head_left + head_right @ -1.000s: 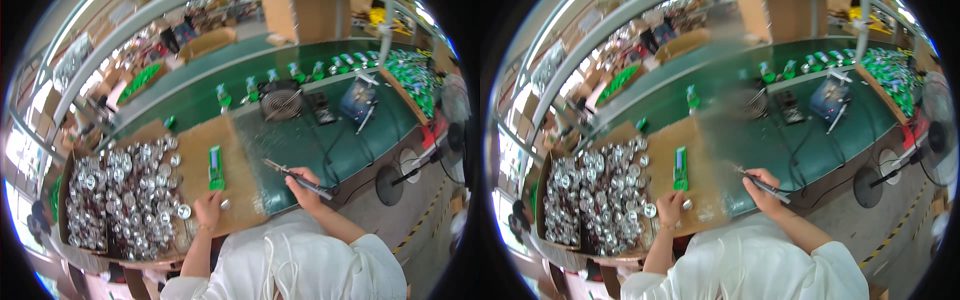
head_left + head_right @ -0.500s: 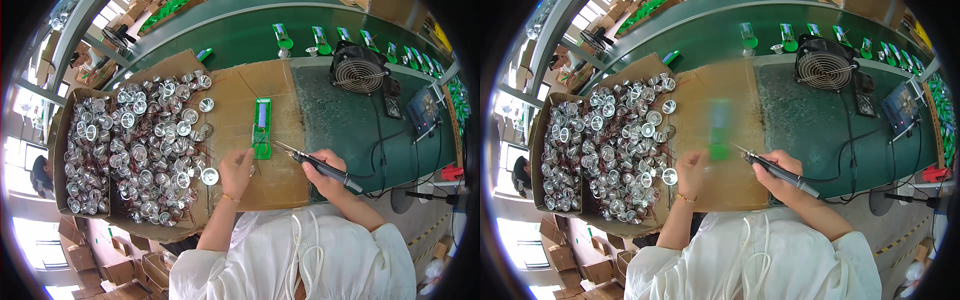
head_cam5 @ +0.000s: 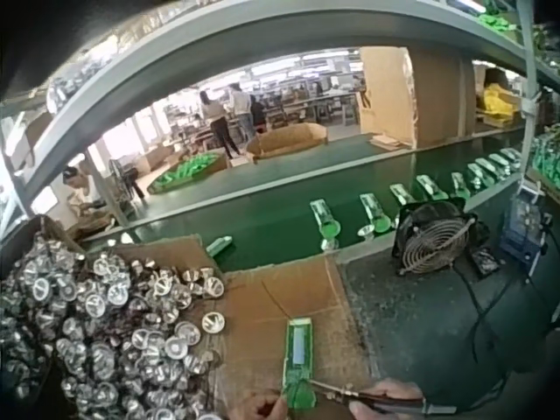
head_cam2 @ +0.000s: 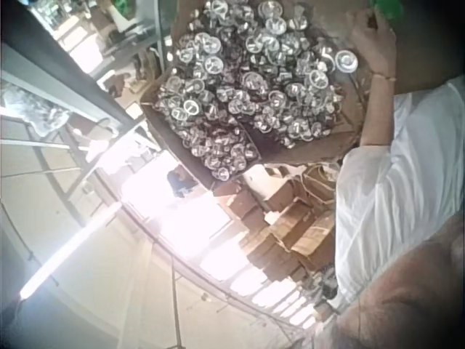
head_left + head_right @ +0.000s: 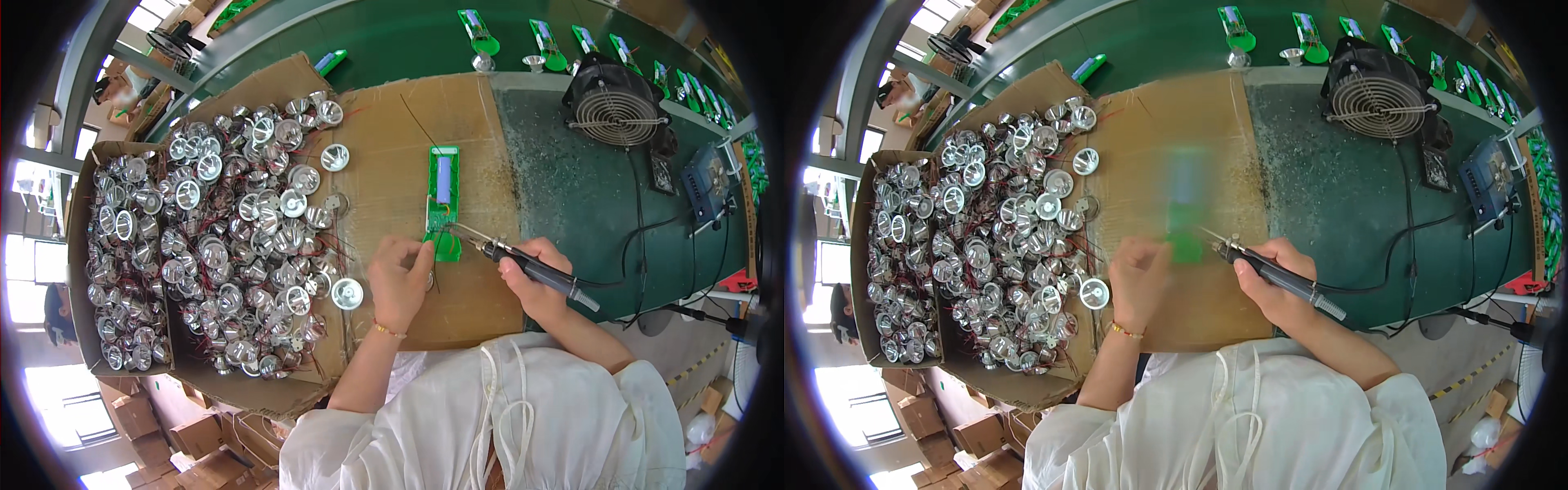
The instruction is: The person solders wires to LED light components, including circuit boards and reflector cups, using a soldering iron on a factory assembly line.
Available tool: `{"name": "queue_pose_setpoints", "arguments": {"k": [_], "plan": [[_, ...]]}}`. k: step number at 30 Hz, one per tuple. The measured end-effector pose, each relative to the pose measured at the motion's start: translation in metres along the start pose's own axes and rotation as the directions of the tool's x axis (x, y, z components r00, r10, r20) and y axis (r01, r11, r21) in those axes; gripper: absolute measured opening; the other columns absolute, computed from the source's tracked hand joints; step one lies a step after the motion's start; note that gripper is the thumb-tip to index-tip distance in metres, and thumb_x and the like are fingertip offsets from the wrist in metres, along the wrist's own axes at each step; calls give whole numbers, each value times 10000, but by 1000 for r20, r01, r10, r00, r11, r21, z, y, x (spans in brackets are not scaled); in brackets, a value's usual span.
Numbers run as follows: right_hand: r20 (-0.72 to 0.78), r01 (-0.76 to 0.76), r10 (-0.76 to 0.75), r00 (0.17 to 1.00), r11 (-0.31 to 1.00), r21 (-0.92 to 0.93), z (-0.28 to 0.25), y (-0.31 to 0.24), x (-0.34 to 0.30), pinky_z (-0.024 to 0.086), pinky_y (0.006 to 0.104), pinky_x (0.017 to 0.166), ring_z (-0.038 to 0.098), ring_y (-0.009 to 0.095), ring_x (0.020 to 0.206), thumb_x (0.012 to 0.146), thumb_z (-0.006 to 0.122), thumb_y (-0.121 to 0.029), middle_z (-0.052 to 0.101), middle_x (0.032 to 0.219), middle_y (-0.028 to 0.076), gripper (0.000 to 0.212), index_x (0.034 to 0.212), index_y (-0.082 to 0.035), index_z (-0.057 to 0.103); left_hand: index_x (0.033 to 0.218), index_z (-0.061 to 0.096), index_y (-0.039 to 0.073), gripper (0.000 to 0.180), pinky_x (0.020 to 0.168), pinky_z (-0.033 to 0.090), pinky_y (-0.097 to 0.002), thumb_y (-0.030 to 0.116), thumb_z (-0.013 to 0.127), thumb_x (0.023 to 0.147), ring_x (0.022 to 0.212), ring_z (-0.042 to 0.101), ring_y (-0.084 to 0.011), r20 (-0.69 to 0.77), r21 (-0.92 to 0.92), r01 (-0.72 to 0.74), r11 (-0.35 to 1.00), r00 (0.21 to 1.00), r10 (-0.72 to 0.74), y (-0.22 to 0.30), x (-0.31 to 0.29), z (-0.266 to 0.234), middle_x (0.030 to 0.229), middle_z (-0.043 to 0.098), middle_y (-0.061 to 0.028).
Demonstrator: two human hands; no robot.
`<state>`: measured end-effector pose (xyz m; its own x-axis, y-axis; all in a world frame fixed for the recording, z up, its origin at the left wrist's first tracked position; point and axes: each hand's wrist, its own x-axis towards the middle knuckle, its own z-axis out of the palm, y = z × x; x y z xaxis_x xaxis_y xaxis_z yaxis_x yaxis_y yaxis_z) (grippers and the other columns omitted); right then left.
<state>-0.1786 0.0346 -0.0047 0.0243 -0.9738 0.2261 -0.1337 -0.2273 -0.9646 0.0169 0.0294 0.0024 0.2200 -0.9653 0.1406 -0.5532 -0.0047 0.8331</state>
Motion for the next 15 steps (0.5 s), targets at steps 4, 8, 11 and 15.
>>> {"name": "queue_pose_setpoints", "arguments": {"k": [4, 8, 11, 15], "plan": [[-37, -137, 141, 989, 985, 102, 4, -5, 5, 419, 195, 503, 524, 49, 556, 778, 647, -90, 593, 641, 32, 132, 797, -3, 550, 728, 621, 5, 112, 557, 447, -286, 108, 658, 755, 618, 572, -200, -14, 3, -6, 1000, 1000, 6, -5, 0, 1, 760, 576, -106], [-57, -211, 232, 971, 945, 250, 2, -12, 3, 469, 217, 544, 566, 81, 601, 812, 624, -110, 609, 697, 74, 160, 815, 8, 516, 732, 615, -1, 117, 557, 450, -282, 105, 657, 757, 611, 572, -194, 12, 2, 19, 1000, 1000, -19, -3, 0, -1, 766, 571, -104], [-59, -141, 157, 986, 968, 207, -1, -7, 2, 484, 225, 533, 576, 110, 584, 827, 582, -74, 601, 695, 99, 127, 861, 13, 495, 727, 610, -2, 120, 553, 451, -280, 104, 657, 758, 609, 572, -190, 14, 23, 1, 1000, 1000, -1, -5, 0, -1, 771, 571, -104], [-21, -122, 125, 992, 984, 132, -1, -3, 0, 482, 230, 536, 572, 109, 585, 820, 600, -84, 599, 691, 99, 150, 854, 17, 495, 719, 606, -3, 121, 544, 448, -276, 100, 655, 759, 611, 570, -184, 21, 24, 17, 1000, 1000, -18, -3, 2, -1, 778, 568, -102]]}}
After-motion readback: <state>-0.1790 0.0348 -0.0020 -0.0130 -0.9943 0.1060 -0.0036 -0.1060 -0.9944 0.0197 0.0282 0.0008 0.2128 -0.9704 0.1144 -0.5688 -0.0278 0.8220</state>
